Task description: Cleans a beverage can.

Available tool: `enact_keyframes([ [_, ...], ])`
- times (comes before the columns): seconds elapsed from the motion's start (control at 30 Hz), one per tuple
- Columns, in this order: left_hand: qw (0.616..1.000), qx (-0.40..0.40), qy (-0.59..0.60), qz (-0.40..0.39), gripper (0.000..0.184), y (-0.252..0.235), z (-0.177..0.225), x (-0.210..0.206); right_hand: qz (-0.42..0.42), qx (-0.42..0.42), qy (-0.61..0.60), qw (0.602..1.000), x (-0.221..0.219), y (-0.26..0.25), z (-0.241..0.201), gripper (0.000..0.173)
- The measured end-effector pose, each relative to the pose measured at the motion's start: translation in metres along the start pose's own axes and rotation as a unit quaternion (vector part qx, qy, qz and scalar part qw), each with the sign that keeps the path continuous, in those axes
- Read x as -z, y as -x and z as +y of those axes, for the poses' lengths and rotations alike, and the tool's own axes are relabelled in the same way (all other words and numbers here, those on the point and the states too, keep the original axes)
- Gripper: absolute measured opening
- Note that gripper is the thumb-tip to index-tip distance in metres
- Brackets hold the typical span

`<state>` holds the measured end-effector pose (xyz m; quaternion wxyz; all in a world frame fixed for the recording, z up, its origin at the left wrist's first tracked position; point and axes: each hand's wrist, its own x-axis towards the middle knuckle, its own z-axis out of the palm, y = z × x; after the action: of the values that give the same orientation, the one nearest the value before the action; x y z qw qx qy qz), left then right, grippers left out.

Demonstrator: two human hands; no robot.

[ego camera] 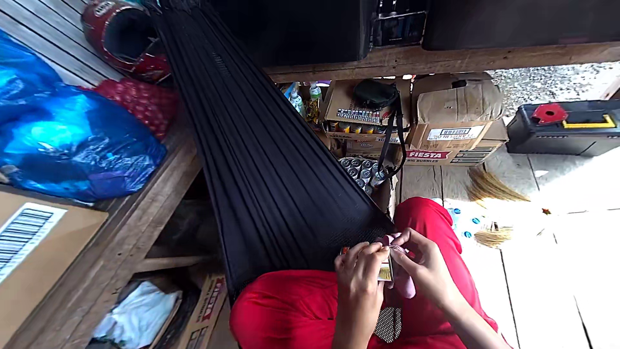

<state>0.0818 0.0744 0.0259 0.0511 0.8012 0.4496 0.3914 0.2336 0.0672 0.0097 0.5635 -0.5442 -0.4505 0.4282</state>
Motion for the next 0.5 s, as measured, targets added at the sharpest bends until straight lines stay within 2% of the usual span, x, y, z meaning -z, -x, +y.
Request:
enact_keyframes([
  [0.07,1.000,-0.017,-0.012,0.004,0.024,-0.011,0.014,-0.017,-0.022,-0.073,-0.080,0.994,0.023,-0.010,-0.003,0.005],
  [0.17,0.999,-0.039,-0.026,0.003,0.023,-0.025,0.030,-0.038,-0.051,-0.210,-0.199,0.956,0.055,-0.020,-0.004,0.008],
  [0.3,0.999,-0.036,-0.008,0.006,0.020,-0.032,0.036,-0.047,-0.067,-0.294,-0.249,0.920,0.069,-0.014,-0.008,0.009],
  [0.4,0.996,0.004,0.072,0.050,0.026,-0.028,0.022,-0.041,-0.130,-0.264,-0.286,0.912,0.065,0.001,-0.009,0.004],
  [0.5,0.981,0.044,0.164,0.096,0.041,-0.019,0.000,-0.021,-0.215,-0.144,-0.271,0.927,0.046,0.022,-0.005,0.006],
])
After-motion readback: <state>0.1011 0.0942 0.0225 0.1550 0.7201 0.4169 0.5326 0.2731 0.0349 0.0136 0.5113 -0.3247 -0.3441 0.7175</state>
